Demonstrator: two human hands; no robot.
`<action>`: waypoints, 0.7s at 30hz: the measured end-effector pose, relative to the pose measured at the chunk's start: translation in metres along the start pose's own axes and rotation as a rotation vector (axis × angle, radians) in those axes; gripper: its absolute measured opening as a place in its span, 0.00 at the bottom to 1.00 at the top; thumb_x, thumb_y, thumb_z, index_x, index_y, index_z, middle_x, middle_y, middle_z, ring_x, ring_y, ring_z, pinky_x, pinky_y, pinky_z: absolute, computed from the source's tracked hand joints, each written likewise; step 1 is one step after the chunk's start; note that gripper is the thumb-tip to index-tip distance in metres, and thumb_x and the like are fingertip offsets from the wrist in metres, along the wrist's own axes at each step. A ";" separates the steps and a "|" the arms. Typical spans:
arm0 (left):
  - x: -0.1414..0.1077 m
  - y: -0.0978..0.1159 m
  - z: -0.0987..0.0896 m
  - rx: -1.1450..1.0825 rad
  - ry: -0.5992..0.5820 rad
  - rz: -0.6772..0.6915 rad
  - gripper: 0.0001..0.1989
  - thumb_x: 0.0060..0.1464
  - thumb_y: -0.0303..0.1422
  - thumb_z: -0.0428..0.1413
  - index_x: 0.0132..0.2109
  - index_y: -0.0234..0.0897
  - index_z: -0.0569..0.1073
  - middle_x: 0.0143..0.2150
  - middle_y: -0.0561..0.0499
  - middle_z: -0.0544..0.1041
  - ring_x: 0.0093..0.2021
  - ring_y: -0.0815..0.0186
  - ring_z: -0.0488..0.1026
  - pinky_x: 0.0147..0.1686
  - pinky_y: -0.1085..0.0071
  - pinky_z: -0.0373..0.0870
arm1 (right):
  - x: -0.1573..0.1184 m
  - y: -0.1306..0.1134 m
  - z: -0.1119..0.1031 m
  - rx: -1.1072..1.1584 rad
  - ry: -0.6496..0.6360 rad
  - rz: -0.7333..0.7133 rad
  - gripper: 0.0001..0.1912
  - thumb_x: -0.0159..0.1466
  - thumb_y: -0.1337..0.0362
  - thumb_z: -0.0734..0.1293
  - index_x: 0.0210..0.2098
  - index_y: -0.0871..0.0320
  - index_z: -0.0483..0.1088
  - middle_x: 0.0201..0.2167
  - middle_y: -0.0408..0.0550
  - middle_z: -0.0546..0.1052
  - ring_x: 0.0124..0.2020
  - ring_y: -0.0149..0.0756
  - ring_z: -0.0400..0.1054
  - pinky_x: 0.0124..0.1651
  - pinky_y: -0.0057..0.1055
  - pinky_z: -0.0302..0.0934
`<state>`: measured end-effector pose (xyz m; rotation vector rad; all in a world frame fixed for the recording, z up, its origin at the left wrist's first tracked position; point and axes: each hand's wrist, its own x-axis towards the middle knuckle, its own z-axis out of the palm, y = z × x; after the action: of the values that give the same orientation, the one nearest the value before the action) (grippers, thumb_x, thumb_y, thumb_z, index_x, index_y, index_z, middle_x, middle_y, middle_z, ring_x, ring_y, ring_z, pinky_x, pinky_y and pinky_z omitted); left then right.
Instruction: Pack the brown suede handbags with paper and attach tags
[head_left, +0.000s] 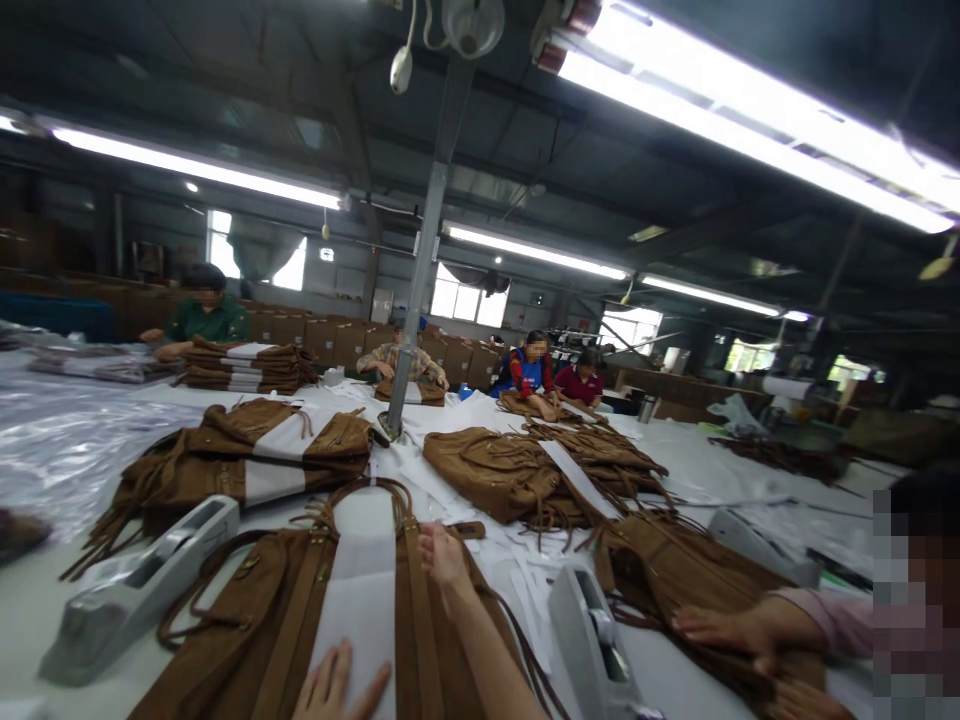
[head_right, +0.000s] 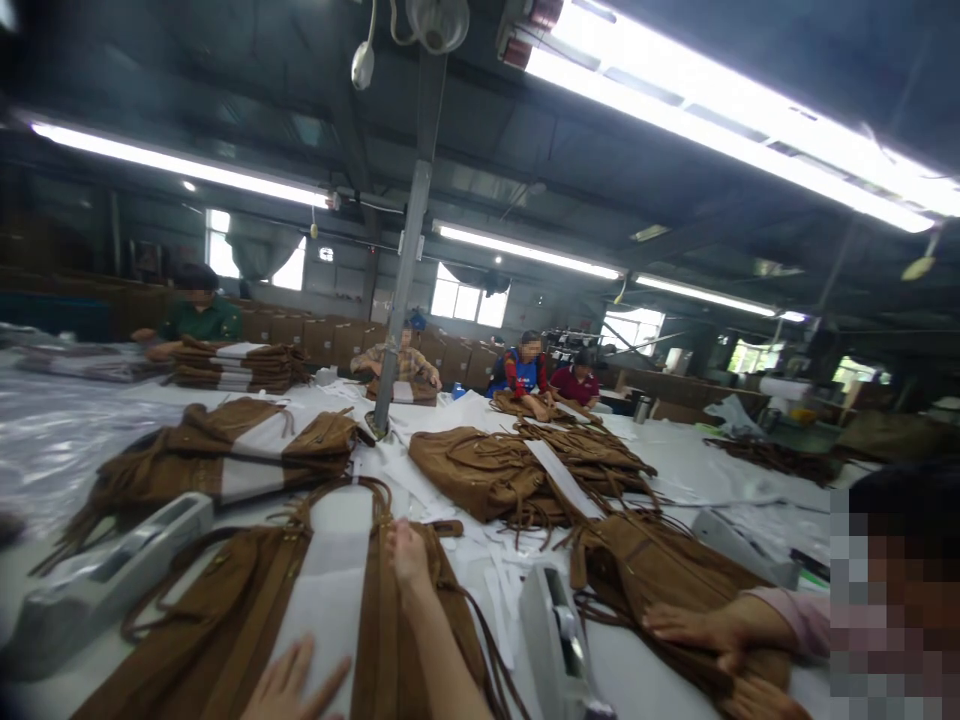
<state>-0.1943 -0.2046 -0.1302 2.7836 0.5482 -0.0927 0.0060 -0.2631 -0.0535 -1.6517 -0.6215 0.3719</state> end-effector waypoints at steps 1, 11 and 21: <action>-0.004 0.003 -0.003 0.008 0.011 0.004 0.27 0.56 0.53 0.44 0.62 0.57 0.57 0.67 0.38 0.54 0.66 0.43 0.46 0.61 0.43 0.51 | -0.015 -0.004 -0.031 0.007 0.036 0.022 0.40 0.59 0.34 0.50 0.47 0.62 0.70 0.40 0.58 0.77 0.40 0.41 0.73 0.40 0.35 0.68; -0.013 -0.012 0.039 0.168 0.125 0.112 0.27 0.58 0.44 0.44 0.64 0.50 0.57 0.66 0.41 0.59 0.67 0.44 0.50 0.60 0.43 0.49 | -0.181 0.000 -0.281 -0.282 0.558 0.255 0.28 0.51 0.40 0.63 0.24 0.61 0.72 0.19 0.46 0.70 0.27 0.35 0.65 0.27 0.27 0.55; -0.008 -0.025 0.062 0.195 0.271 0.123 0.26 0.57 0.40 0.45 0.63 0.55 0.57 0.65 0.46 0.62 0.66 0.43 0.51 0.59 0.48 0.52 | -0.176 0.037 -0.263 -0.362 0.529 0.340 0.20 0.51 0.51 0.65 0.15 0.61 0.69 0.11 0.39 0.58 0.18 0.27 0.52 0.23 0.26 0.45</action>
<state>-0.2111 -0.2048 -0.1954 3.0348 0.4496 0.2768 0.0218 -0.5815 -0.0613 -2.1037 -0.0026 0.0499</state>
